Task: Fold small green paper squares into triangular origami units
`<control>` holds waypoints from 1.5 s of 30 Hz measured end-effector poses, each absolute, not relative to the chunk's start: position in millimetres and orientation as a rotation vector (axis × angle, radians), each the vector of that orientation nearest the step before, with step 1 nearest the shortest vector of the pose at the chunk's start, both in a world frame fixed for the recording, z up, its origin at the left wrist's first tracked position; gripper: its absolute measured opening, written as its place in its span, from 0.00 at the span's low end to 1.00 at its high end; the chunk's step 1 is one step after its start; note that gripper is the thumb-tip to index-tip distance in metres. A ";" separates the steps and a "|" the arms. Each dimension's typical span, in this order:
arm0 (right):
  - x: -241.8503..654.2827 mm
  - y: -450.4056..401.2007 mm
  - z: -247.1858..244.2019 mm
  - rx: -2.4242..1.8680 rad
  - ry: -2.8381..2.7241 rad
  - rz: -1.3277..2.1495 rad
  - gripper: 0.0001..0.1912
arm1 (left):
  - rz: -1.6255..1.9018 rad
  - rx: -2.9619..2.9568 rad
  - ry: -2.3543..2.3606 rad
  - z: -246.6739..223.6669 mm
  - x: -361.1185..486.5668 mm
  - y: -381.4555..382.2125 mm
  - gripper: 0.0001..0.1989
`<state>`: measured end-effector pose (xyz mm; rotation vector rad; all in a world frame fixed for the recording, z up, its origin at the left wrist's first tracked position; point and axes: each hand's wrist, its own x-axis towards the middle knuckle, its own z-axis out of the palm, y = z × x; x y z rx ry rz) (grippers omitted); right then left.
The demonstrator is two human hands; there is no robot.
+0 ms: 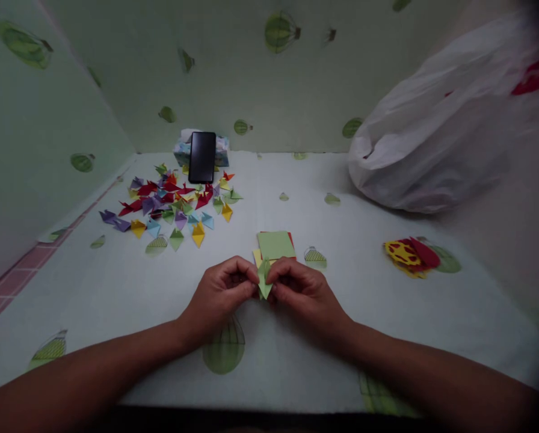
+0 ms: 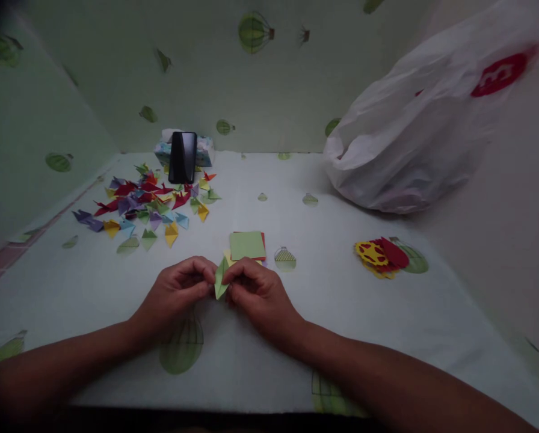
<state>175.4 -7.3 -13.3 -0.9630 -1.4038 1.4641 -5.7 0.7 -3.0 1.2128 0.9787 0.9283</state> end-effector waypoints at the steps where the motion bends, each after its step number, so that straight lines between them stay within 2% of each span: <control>1: 175.6 -7.3 -13.2 -0.956 -1.402 1.458 0.03 | 0.940 1.196 0.978 -3.7 -5.7 0.6 0.05; 8: 176.9 -7.2 -14.5 -1.033 -1.550 1.215 0.06 | 0.793 1.046 0.968 -3.4 -3.7 0.1 0.10; 12: 176.3 -8.6 -13.4 -0.965 -1.455 1.392 0.04 | 0.773 1.119 1.016 -2.0 -4.7 1.4 0.08; 18: 175.9 -6.9 -11.3 -1.041 -1.319 1.610 0.09 | 0.710 1.213 1.050 -1.1 -4.3 3.0 0.11; 21: 175.8 -7.1 -12.7 -1.118 -1.347 1.569 0.13 | 0.644 1.243 1.016 0.1 -3.7 2.0 0.12; 25: 176.4 -8.2 -13.5 -1.129 -1.364 1.482 0.12 | 0.552 1.258 1.013 1.2 -4.1 0.5 0.12; 32: 176.6 -4.8 -12.8 -1.105 -1.326 1.654 0.12 | 0.464 1.360 1.009 2.5 -5.4 2.1 0.08; 39: 177.5 -7.1 -12.2 -1.096 -1.301 1.584 0.13 | 0.554 1.290 1.017 2.1 -5.7 1.3 0.11; 45: 177.8 -3.5 -14.7 -1.025 -1.282 1.687 0.14 | 0.648 1.269 0.987 -0.6 -7.1 5.2 0.09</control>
